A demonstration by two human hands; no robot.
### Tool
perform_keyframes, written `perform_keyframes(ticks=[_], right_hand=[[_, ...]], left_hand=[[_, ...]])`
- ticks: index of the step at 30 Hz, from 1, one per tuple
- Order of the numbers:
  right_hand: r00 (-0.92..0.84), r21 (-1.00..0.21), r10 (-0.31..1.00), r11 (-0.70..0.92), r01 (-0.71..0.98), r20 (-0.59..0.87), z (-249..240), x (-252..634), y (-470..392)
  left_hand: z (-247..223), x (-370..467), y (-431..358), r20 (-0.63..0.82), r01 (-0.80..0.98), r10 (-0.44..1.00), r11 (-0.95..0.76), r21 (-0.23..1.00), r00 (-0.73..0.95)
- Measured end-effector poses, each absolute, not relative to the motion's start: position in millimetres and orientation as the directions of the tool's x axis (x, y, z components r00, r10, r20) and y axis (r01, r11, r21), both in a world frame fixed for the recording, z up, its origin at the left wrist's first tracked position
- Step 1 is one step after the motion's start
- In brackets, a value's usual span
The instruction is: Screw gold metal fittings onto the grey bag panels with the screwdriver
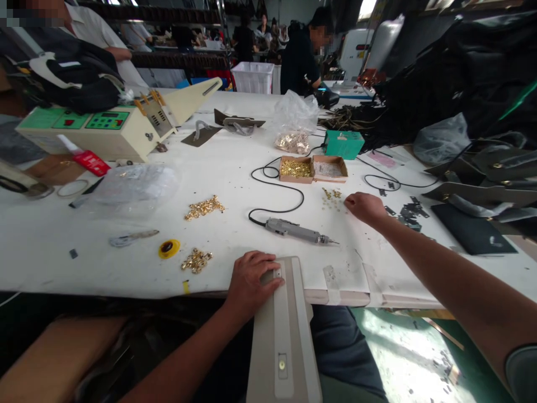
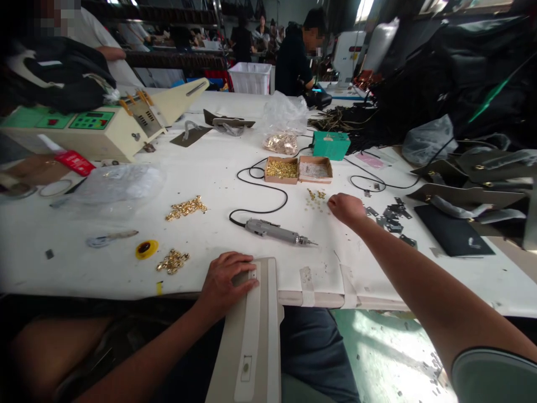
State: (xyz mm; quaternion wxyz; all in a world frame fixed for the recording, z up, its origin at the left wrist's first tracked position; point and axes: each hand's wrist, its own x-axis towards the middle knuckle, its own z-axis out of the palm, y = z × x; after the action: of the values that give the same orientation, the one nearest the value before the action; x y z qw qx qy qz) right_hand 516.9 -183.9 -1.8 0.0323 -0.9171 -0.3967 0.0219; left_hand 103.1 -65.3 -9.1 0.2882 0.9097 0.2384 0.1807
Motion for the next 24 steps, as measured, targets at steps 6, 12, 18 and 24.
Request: perform_keyframes(ticks=[6, 12, 18, 24], right_hand=[[0.775, -0.081, 0.632, -0.773, 0.630, 0.002, 14.0, 504.7, -186.8], [0.681, -0.634, 0.728, -0.566, 0.527, -0.084, 46.0, 398.8, -200.3], [0.272, -0.814, 0.948, -0.285, 0.506, -0.162, 19.5, 277.8, -201.3], [0.240, -0.721, 0.968, -0.219, 0.658, -0.075, 9.1, 263.7, -192.5]], left_hand=[[-10.2, 102.2, -70.4, 0.172, 0.339, 0.544, -0.708, 0.620, 0.822], [-17.0, 100.9, -70.3, 0.183, 0.320, 0.528, -0.717, 0.619, 0.829], [-22.0, 100.0, -69.7, 0.200, 0.304, 0.503, -0.744, 0.596, 0.841], [-20.4, 100.0, -70.2, 0.205, 0.299, 0.498, -0.749, 0.592, 0.842]])
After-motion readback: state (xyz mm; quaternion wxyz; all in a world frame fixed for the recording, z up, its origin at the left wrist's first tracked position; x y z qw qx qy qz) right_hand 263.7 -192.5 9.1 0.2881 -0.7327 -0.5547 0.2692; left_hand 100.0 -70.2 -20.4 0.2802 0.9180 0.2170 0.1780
